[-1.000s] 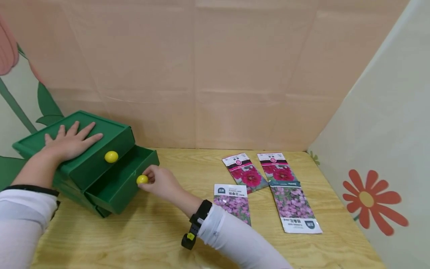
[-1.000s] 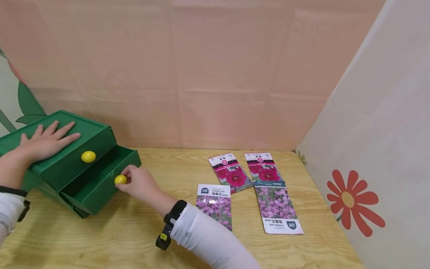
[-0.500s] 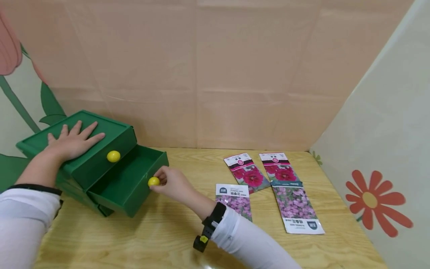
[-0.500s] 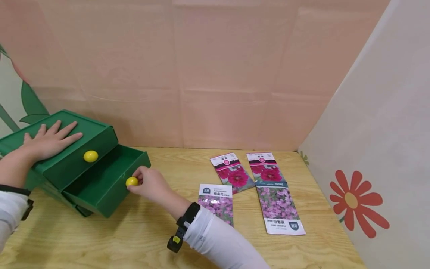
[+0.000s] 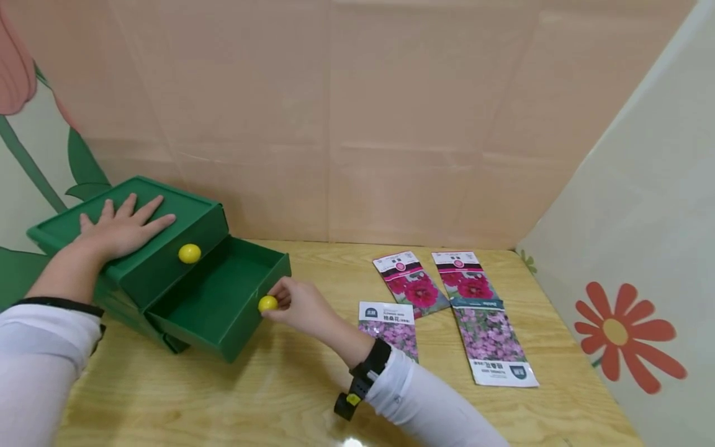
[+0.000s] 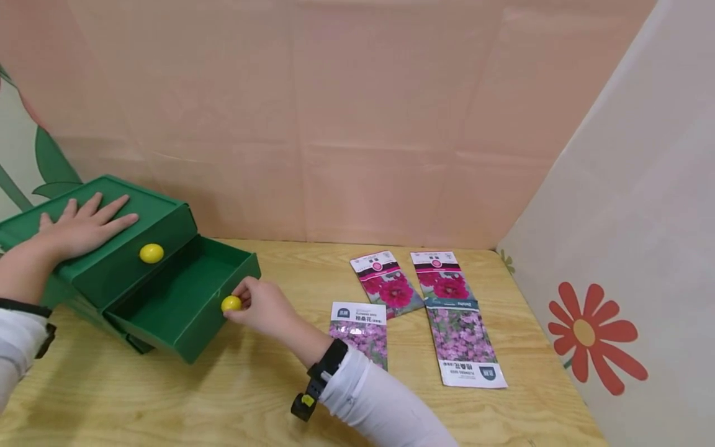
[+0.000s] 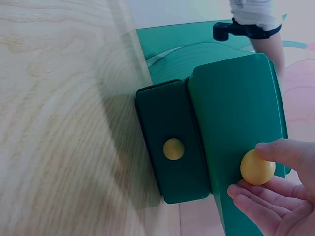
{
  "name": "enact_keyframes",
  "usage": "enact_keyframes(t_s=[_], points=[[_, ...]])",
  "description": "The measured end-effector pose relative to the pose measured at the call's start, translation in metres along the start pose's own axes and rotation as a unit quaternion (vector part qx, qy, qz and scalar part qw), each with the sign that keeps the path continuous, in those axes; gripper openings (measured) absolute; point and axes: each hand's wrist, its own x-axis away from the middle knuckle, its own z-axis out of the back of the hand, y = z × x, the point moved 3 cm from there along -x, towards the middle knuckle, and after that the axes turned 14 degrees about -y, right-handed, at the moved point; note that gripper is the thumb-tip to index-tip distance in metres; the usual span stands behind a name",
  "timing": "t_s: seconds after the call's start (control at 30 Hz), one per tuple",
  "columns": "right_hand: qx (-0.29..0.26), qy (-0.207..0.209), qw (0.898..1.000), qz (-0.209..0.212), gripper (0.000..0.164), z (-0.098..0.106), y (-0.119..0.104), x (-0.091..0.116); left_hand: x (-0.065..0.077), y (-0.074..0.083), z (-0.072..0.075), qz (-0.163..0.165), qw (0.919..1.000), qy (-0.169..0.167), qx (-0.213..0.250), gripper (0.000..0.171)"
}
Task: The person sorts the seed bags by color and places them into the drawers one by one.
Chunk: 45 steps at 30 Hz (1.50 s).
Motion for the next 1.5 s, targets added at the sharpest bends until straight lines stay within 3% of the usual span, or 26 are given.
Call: enact_keyframes(t_s=[1.17, 1.3, 1.5], points=[[0.022, -0.01, 1.0, 0.008, 0.029, -0.019, 0.012, 0.013, 0.001, 0.004, -0.003, 0.002, 1.0, -0.006, -0.001, 0.089], [0.037, -0.024, 0.999, 0.003, 0.038, -0.016, 0.014, 0.022, -0.002, 0.006, -0.002, -0.001, 1.0, -0.006, -0.002, 0.089], [0.075, -0.027, 0.995, -0.054, 0.064, -0.003, 0.033, 0.047, -0.006, 0.007, -0.003, -0.005, 1.0, -0.008, -0.001, 0.089]])
